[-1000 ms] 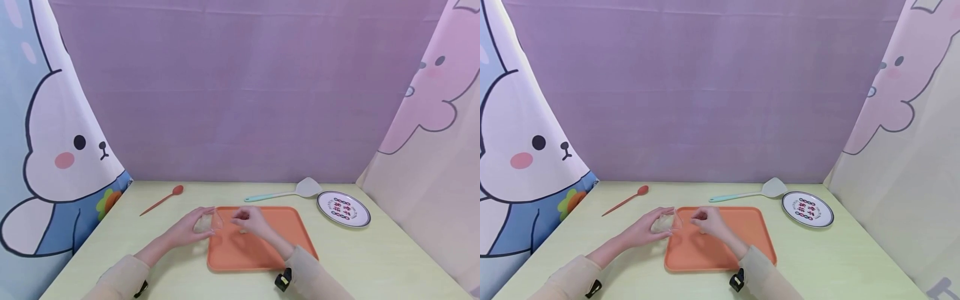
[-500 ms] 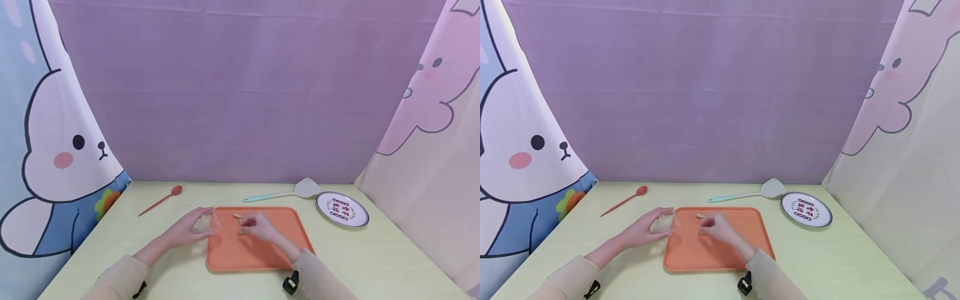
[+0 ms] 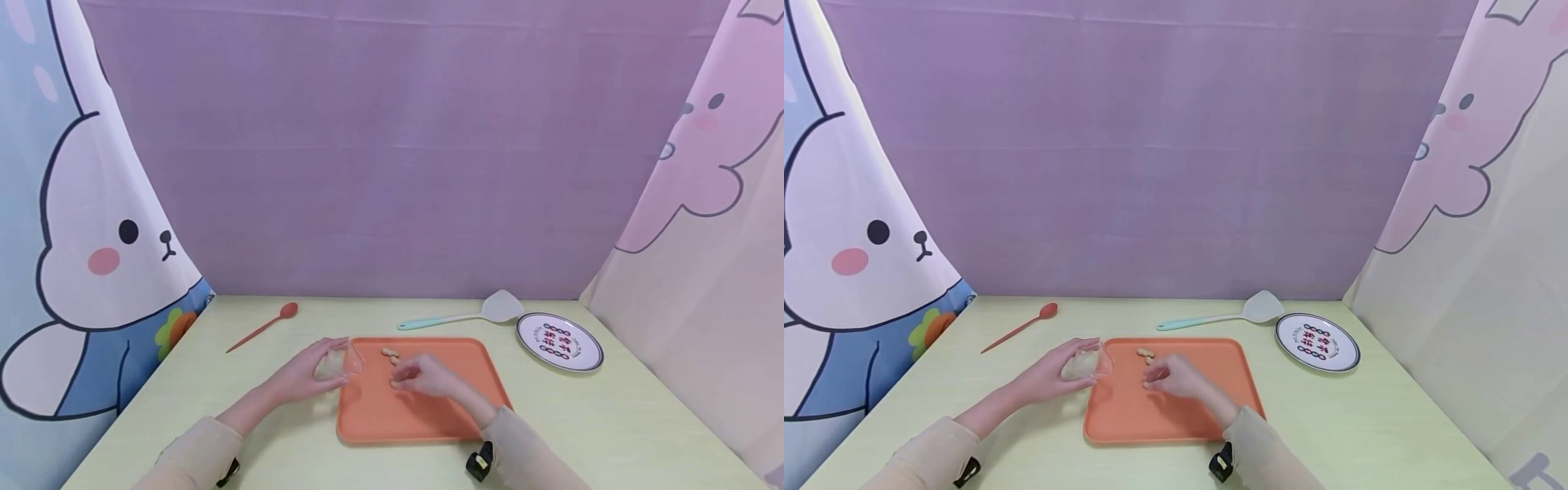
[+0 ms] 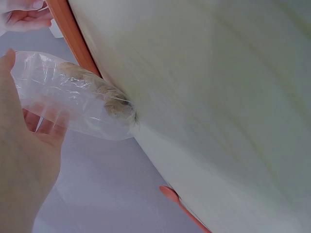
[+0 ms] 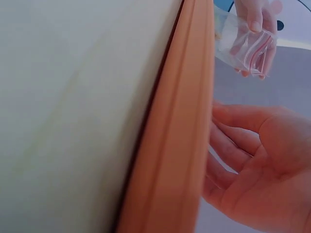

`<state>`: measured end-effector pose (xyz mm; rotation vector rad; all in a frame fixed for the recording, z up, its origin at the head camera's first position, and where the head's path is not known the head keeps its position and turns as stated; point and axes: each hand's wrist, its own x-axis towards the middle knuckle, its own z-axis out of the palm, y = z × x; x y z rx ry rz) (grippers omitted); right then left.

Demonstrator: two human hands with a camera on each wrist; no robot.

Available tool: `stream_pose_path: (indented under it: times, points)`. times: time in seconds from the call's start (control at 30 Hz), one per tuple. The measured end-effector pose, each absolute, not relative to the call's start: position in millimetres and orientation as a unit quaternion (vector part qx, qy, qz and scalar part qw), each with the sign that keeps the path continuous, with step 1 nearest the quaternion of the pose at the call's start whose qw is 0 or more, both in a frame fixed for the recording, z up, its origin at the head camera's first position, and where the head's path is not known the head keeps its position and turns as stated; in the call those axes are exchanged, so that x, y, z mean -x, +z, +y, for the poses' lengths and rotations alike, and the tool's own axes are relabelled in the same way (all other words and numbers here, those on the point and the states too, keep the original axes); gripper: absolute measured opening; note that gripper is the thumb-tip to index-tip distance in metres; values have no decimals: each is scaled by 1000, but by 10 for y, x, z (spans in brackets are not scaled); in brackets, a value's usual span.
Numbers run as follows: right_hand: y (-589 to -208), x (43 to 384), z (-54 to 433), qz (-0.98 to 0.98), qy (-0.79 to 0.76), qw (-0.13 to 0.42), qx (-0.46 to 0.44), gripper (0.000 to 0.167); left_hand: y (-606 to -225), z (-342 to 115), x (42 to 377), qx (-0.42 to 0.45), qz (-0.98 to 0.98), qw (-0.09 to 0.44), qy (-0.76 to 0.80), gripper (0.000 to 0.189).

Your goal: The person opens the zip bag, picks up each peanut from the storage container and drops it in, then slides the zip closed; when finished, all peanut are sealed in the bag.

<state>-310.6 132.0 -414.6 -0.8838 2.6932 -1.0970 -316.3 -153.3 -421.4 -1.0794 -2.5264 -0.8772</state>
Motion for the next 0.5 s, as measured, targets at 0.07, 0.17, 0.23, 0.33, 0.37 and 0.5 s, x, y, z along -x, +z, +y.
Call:
stream_pose_path:
  times: [0.07, 0.17, 0.23, 0.33, 0.37, 0.5]
  points:
    - [-4146, 3099, 1326, 880, -370, 56, 292, 26, -4212, -1533, 3161, 371, -869, 129, -301, 73]
    - [-4142, 3088, 1338, 874, -381, 62, 294, 25, -4209, -1530, 3160, 372, -869, 129, -301, 72]
    - [-4140, 3085, 1348, 874, -382, 61, 294, 24, -4206, -1528, 3159, 372, -868, 128, -303, 72]
    - [-4129, 3073, 1360, 881, -371, 55, 289, 23, -4205, -1526, 3158, 373, -867, 127, -304, 73]
    - [-4128, 3069, 1365, 884, -366, 53, 286, 23, -4205, -1525, 3157, 373, -867, 127, -304, 73]
    - [-4132, 3053, 1396, 899, -335, 47, 277, 15, -4203, -1523, 3153, 373, -867, 127, -306, 73]
